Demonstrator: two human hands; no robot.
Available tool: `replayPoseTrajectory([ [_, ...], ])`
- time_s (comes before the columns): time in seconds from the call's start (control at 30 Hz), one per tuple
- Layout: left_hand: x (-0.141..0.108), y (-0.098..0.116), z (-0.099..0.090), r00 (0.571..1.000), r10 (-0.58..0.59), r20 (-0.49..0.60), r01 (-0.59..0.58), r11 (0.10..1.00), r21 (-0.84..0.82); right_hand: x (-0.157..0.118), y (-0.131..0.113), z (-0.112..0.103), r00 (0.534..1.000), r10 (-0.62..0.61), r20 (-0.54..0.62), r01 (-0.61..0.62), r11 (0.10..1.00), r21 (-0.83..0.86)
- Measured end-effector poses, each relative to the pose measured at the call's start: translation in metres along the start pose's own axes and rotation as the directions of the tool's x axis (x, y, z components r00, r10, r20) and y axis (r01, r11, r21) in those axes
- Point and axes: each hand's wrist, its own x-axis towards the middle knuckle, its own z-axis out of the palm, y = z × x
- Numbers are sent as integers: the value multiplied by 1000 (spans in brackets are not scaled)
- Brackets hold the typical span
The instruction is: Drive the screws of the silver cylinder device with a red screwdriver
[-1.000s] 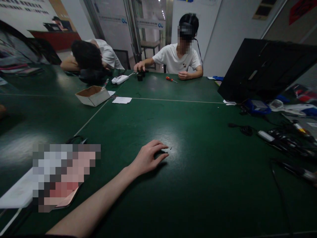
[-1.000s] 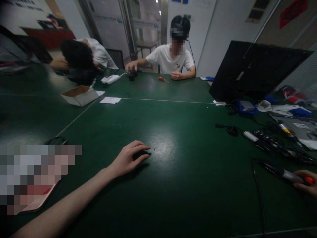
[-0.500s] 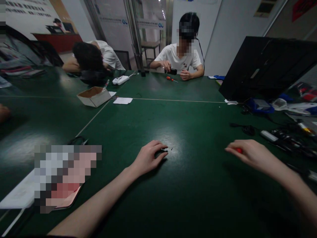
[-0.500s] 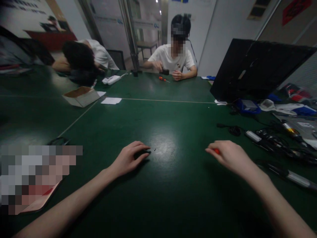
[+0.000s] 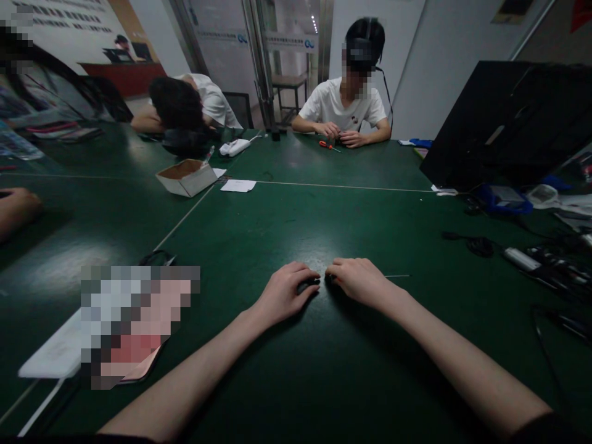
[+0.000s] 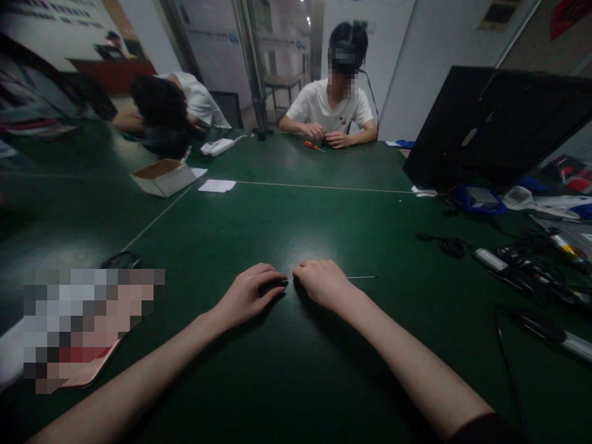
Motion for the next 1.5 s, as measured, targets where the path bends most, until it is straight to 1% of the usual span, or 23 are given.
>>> replayPoseTrajectory([
  [0.23, 0, 0, 1, 1000, 2, 5, -2, 1000, 9, 2, 1, 7, 999, 39, -3, -39, 999, 14],
  [0.4, -1, -1, 3, 1000, 14, 2, -14, 1000, 7, 2, 0, 6, 998, 54, -33, -51, 996, 79],
  [0.53, -2, -3, 4, 999, 38, -14, -38, 999, 2, 1, -5, 3, 989, 71, -130, -49, 985, 166],
  [0.67, -4, -3, 5, 997, 68, -34, -68, 998, 2, 0, -14, 3, 964, 100, -247, -36, 968, 250],
  [0.8, -4, -3, 5, 996, 85, -40, -85, 996, 6, -1, -19, 7, 949, 104, -299, -8, 952, 305],
  [1.1, -5, -5, 7, 992, 121, -39, -120, 992, 25, -1, -21, 9, 946, 96, -309, 14, 942, 335],
  [1.3, -6, -1, 5, 993, 117, -7, -116, 992, 54, -1, -19, 12, 948, 84, -308, 17, 950, 313],
  [1.5, -5, -1, 4, 993, 119, 7, -119, 992, 46, -5, -23, 12, 943, 61, -328, 33, 961, 274],
])
